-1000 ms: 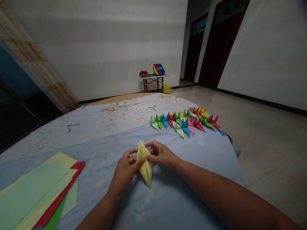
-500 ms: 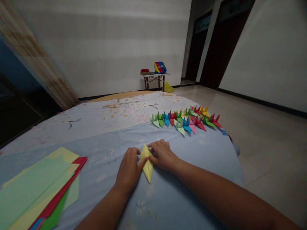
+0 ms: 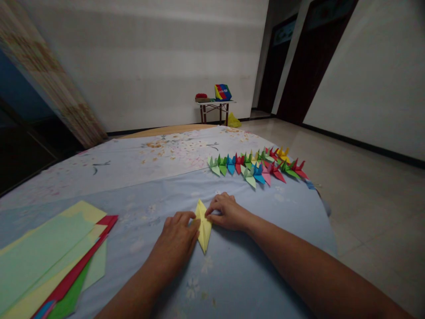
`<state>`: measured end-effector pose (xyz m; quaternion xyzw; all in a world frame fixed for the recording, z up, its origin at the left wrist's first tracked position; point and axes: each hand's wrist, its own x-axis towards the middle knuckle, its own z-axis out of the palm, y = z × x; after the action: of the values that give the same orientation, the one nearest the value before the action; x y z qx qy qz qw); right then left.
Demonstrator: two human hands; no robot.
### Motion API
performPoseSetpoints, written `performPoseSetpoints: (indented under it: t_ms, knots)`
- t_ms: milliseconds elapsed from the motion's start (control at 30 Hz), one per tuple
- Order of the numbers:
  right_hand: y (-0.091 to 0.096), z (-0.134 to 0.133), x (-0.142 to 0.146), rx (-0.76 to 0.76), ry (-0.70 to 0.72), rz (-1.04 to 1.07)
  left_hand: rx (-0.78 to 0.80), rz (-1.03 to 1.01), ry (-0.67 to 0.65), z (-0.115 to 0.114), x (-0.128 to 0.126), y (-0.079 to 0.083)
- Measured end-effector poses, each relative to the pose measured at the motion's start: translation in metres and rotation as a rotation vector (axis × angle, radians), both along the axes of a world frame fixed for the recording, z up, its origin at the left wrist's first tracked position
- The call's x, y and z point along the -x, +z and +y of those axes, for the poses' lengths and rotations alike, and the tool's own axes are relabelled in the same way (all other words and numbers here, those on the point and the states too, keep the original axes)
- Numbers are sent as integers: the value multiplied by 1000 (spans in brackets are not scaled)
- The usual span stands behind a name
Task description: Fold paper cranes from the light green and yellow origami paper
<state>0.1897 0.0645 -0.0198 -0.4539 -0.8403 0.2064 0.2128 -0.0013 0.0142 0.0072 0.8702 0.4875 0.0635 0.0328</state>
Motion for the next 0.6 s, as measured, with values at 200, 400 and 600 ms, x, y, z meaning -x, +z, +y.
performPoseSetpoints:
  t_ms: [200, 400, 600]
  knots:
    - [0, -1, -5, -10, 55, 9, 100, 30, -26, -6, -5, 3]
    - [-11, 1, -3, -83, 37, 41, 129, 69, -39, -9, -5, 3]
    - [-14, 2, 0, -89, 25, 20, 155, 72, -2, -13, -9, 4]
